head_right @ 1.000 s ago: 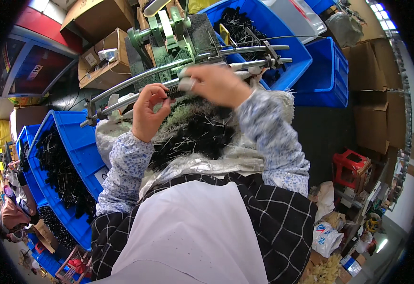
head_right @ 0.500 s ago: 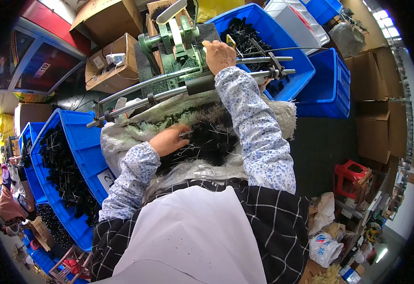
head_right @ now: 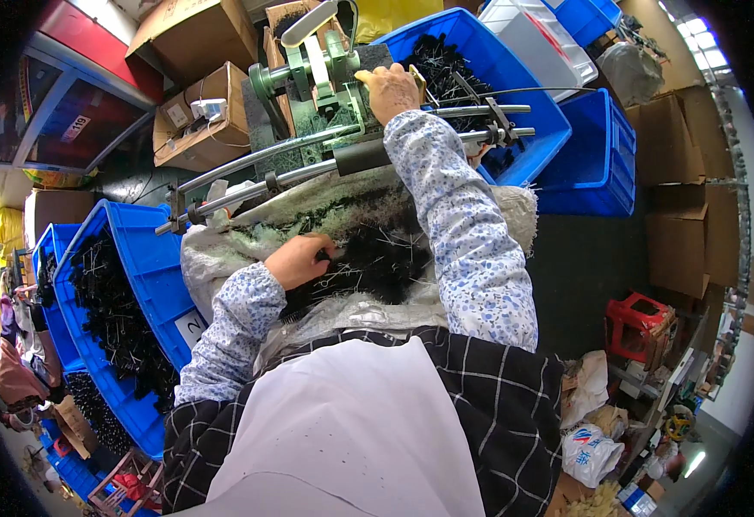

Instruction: The person operates a green benchtop machine, repeatedly picking up small black metal rods from a pile and inserting them into the machine's slot. The person then pulls a lever to process the rods and places them into a blue bin. The task is performed continuously throughout the clip.

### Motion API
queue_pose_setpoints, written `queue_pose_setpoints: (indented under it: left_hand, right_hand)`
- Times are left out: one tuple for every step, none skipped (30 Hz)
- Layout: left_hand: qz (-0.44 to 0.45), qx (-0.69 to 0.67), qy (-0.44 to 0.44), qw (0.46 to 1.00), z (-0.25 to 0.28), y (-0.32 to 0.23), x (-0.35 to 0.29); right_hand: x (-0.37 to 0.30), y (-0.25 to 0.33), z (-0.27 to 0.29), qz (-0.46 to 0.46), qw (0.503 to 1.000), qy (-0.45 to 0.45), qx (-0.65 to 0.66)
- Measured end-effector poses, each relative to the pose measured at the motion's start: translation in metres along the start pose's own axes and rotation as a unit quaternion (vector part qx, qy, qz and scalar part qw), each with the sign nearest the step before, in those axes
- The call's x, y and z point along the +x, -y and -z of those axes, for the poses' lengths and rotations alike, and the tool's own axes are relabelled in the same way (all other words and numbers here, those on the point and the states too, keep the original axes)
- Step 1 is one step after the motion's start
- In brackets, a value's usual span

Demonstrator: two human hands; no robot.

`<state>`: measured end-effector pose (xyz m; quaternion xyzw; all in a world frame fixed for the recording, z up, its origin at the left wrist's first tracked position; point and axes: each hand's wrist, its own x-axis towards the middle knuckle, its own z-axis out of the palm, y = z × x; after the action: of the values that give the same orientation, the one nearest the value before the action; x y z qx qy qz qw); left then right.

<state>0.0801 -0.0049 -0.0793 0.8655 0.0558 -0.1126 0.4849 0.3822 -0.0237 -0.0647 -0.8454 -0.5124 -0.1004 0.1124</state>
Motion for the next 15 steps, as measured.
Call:
queue_pose_setpoints:
  left_hand:
    - [-0.003,0.013,-0.016,1.0,0.004,-0.002,-0.002]
    - [-0.007,0.026,-0.032,0.999,0.008,-0.007,-0.004]
    - [-0.014,0.038,-0.048,0.998,0.014,-0.012,-0.007]
    - [-0.013,0.036,-0.069,0.997,0.019,-0.016,-0.011]
    - [-0.01,0.033,-0.091,0.995,0.024,-0.019,-0.015]
    - [-0.008,0.03,-0.113,0.993,0.028,-0.02,-0.018]
    - [0.001,0.009,-0.128,0.992,0.033,-0.023,-0.023]
    - [0.014,-0.017,-0.124,0.992,0.04,-0.025,-0.024]
    - [0.013,-0.039,-0.138,0.99,0.043,-0.029,-0.026]
    - [0.008,-0.06,-0.149,0.987,0.046,-0.033,-0.027]
    - [0.005,-0.061,-0.156,0.986,0.049,-0.035,-0.028]
    - [0.002,-0.062,-0.163,0.985,0.052,-0.037,-0.029]
    - [-0.002,-0.063,-0.171,0.983,0.053,-0.038,-0.03]
    - [-0.003,-0.067,-0.174,0.982,0.055,-0.039,-0.03]
    - [-0.004,-0.072,-0.178,0.981,0.056,-0.04,-0.029]
  right_hand:
    - [0.002,0.0,-0.002,0.012,1.0,0.002,0.002]
    - [0.002,-0.002,-0.002,0.018,1.0,-0.005,0.002]
    - [0.001,-0.004,0.0,0.023,1.0,-0.012,0.002]
    - [-0.001,-0.004,0.001,0.031,0.999,-0.019,0.004]
    - [-0.005,-0.003,0.009,0.022,0.999,-0.031,-0.03]
    - [-0.009,0.0,0.018,-0.019,0.999,-0.036,-0.037]
    - [-0.012,-0.002,0.021,-0.048,0.998,-0.02,-0.039]
    - [-0.016,-0.006,0.022,-0.078,0.996,-0.004,-0.042]
    - [-0.023,-0.01,0.011,-0.063,0.997,-0.042,-0.031]
    - [-0.023,-0.011,0.012,-0.066,0.997,-0.032,-0.01]
    - [-0.022,-0.011,0.011,-0.068,0.997,-0.023,0.012]
    - [-0.021,-0.01,0.011,-0.069,0.997,-0.013,0.033]
    - [-0.021,-0.008,0.005,-0.055,0.996,-0.051,0.055]
    - [-0.021,-0.003,0.0,-0.044,0.996,-0.059,0.059]
    - [-0.02,0.001,-0.004,-0.046,0.994,-0.066,0.07]
